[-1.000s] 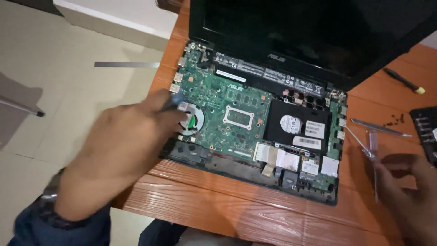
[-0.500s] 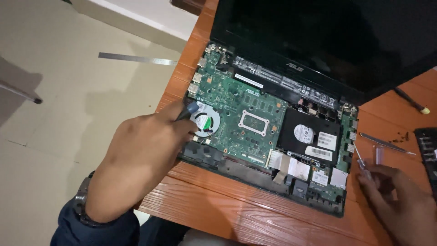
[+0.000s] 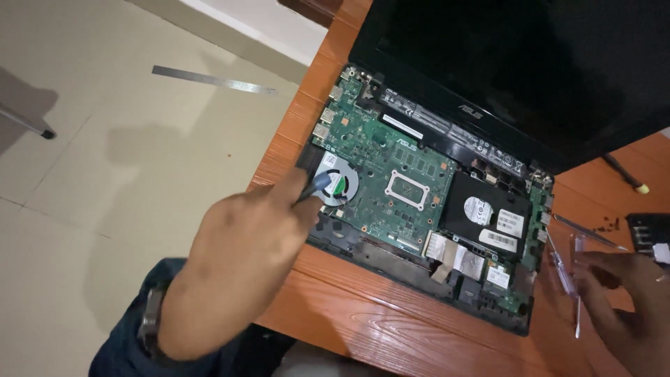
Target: Reconnecting internal ribbon cables and securing components with screws during a laptop repair.
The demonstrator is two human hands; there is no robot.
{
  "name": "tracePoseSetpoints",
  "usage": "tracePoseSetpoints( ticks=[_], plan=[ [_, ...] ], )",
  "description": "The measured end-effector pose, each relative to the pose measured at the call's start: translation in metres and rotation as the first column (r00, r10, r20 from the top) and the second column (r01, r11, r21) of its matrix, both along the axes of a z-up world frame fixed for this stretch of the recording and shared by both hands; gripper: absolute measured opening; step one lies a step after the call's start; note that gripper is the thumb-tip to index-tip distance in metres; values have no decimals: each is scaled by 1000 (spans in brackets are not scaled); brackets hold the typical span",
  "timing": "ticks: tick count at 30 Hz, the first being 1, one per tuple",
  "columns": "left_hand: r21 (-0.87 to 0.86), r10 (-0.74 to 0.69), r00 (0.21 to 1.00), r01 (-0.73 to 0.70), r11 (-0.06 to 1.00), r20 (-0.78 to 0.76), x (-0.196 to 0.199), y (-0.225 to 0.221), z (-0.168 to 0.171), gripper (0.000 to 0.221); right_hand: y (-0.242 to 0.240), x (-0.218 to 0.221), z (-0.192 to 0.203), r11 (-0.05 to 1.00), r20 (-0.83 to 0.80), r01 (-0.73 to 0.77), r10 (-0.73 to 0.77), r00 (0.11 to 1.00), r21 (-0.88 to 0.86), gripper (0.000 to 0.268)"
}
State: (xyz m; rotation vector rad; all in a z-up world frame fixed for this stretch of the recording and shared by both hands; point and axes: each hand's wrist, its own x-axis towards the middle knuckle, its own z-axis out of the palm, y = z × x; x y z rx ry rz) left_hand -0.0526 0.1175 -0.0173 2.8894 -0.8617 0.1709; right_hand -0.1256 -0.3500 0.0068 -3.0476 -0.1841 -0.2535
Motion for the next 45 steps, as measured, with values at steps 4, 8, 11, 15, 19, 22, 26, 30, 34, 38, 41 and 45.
tracePoseSetpoints(
  ticks=[4,8,11,15,19,22,26,30,34,38,41,45],
  plan=[
    [-92,76,987,-63,994,144,-17,-5,-4,42,48,25,36,976,-148,-196,181,972,-97,38],
    [-185,76,991,-54,981,113,-22,-9,-3,57,112,48,54,862,-47,-507,507,860,13,22],
    [-248,98,981,-54,967,167,-18,-12,-16,41,153,68,56,730,-109,-683,680,725,10,29],
    [-301,213,954,-143,943,213,-18,-14,-21,36,201,108,30,490,124,-871,867,483,-34,25],
    [-369,291,933,-199,908,213,-21,-14,-30,23,222,135,10,401,48,-915,914,403,42,29],
    [-386,305,921,-196,901,244,-21,-14,-35,25,231,147,-1,359,74,-930,928,365,77,25],
    [-364,284,931,-189,912,229,-22,-13,-31,30,231,153,-6,307,108,-951,945,310,46,20],
    [-375,269,953,-200,905,142,-24,-12,-30,30,230,155,-16,284,146,-958,947,287,41,20],
    [-390,277,958,-227,892,77,-23,-13,-31,34,233,150,-14,318,162,-948,935,317,17,13],
    [-413,259,961,-200,888,92,-24,-13,-25,31,230,144,-14,357,105,-932,926,363,69,21],
    [-463,266,962,-207,862,66,-23,-14,-22,26,231,146,-15,355,103,-926,924,368,126,22],
    [-473,272,959,-204,857,78,-23,-15,-21,23,234,143,-21,383,177,-904,893,415,190,12]
  ],
)
